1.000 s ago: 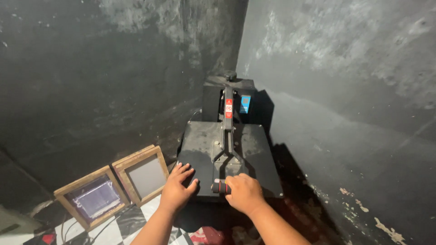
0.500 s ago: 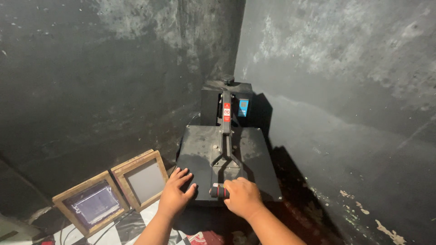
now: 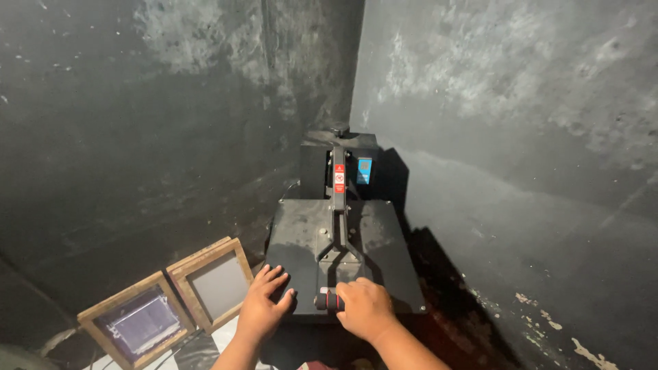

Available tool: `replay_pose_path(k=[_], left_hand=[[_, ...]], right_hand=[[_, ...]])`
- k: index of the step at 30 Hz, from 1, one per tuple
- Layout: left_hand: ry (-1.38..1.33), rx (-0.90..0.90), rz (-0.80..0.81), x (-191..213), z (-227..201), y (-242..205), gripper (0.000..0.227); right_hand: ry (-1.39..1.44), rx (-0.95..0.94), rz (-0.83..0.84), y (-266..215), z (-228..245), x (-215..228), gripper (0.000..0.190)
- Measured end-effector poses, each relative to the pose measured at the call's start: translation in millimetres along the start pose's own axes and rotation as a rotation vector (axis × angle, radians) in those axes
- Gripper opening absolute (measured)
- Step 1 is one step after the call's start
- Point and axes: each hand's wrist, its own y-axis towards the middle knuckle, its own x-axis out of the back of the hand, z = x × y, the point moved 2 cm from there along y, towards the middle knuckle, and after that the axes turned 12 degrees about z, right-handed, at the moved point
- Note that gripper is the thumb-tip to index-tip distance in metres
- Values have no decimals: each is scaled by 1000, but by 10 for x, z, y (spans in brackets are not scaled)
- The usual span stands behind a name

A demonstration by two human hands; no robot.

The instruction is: The person places a black t-shirt with a printed design onto a heat press machine. They close the press, hold the handle down for several seconds, and then open it to reveal the shirt. This process is repeated multiple times throughout the video.

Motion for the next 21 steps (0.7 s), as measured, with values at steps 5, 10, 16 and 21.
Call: replay_pose_path(k=[5,10,16,21], left_hand=[[20,-48,-14,-37,76,14,45],[-6,6,-12,6,0,-11,46],[-3,-46,-40,-21,59,0,44],[-28,17,-3,24,-34,-35,44]], right_hand=[[23,19,-47,-13,6,16,26],[11,8,4,1,3,-8,26],[-12,39,-94,-9,14,14,29],[8,3,-14,-3,2,-11,24]])
